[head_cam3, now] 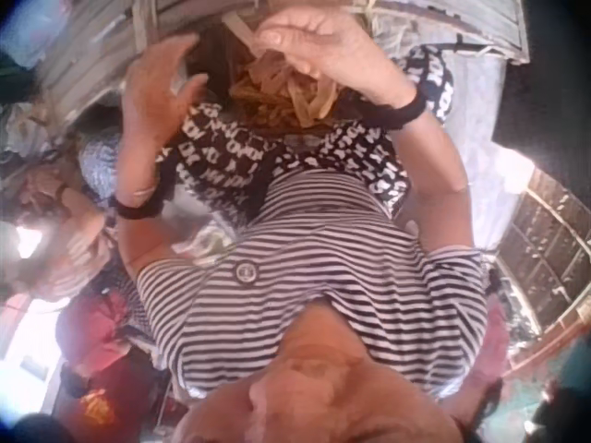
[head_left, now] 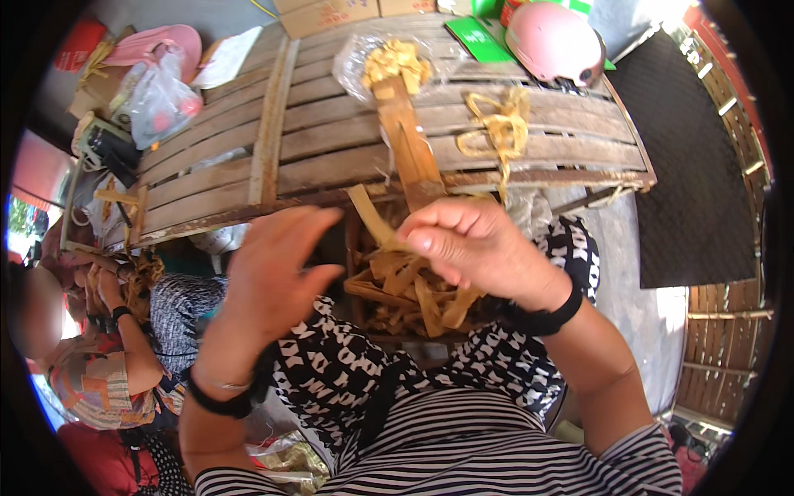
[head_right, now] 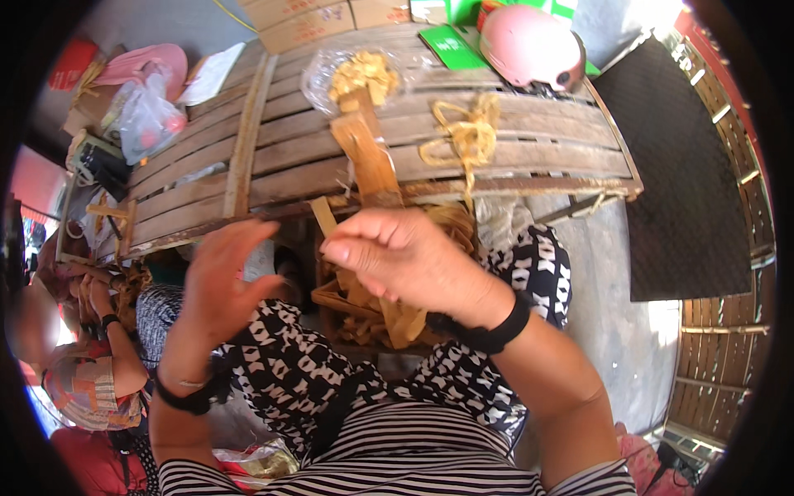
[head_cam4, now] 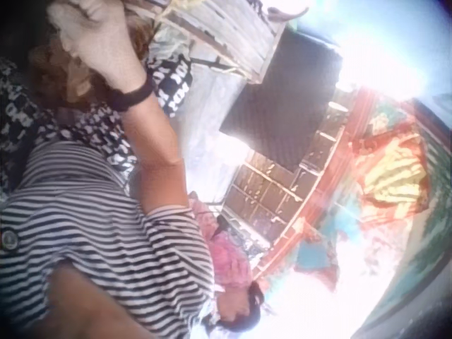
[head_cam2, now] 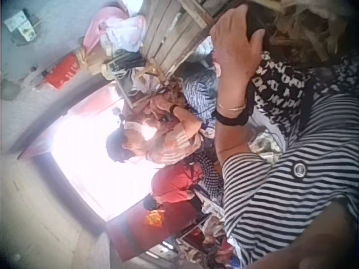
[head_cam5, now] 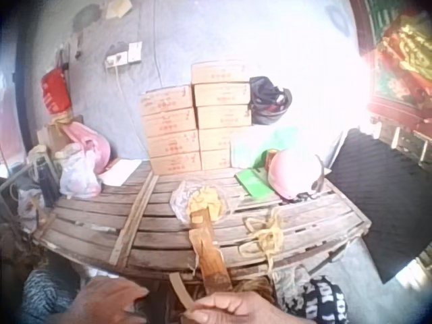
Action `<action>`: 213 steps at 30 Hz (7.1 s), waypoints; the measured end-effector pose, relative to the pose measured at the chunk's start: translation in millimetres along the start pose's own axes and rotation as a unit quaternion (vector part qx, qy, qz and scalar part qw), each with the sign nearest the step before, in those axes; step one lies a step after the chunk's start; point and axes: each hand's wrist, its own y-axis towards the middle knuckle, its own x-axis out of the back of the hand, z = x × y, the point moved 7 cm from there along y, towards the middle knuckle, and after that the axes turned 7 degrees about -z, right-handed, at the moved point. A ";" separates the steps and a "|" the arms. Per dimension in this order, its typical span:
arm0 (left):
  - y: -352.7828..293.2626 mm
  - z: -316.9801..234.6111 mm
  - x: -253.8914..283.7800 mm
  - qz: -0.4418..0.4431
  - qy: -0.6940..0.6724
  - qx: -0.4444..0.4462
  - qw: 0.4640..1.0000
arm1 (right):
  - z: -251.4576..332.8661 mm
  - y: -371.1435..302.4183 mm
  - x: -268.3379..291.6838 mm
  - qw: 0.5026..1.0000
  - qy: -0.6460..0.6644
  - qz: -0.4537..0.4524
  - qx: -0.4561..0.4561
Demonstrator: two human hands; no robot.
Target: The person weaves strips of dried leaves by hand, folding and tucking them around a central bundle and onto a wooden base.
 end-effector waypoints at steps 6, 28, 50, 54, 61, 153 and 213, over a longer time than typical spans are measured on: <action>-109.0 46.5 -1.9 0.119 0.145 0.054 0.981 | -4.8 -16.0 32.8 0.999 -0.020 -0.029 -0.014; 5.0 107.9 -55.1 0.099 -0.266 0.305 0.909 | 8.2 -0.4 13.3 0.993 -0.083 0.080 0.030; 113.4 -33.7 -108.8 0.113 -0.368 -0.031 0.923 | -3.1 51.4 53.4 0.955 -0.272 -0.045 0.111; 96.5 -8.8 -125.1 0.180 -0.391 0.060 0.900 | -18.1 45.1 61.6 0.921 -0.364 -0.006 0.140; 86.4 -8.6 -137.0 0.099 -0.418 0.093 0.898 | -13.4 48.8 52.6 0.880 -0.446 0.016 0.164; 64.0 1.2 -147.6 -0.021 -0.481 0.243 0.842 | -12.5 43.4 23.4 0.822 -0.373 -0.085 0.422; 80.7 62.0 -200.3 -0.077 -0.433 0.317 0.840 | -36.7 78.0 92.9 0.788 -0.489 -0.316 0.200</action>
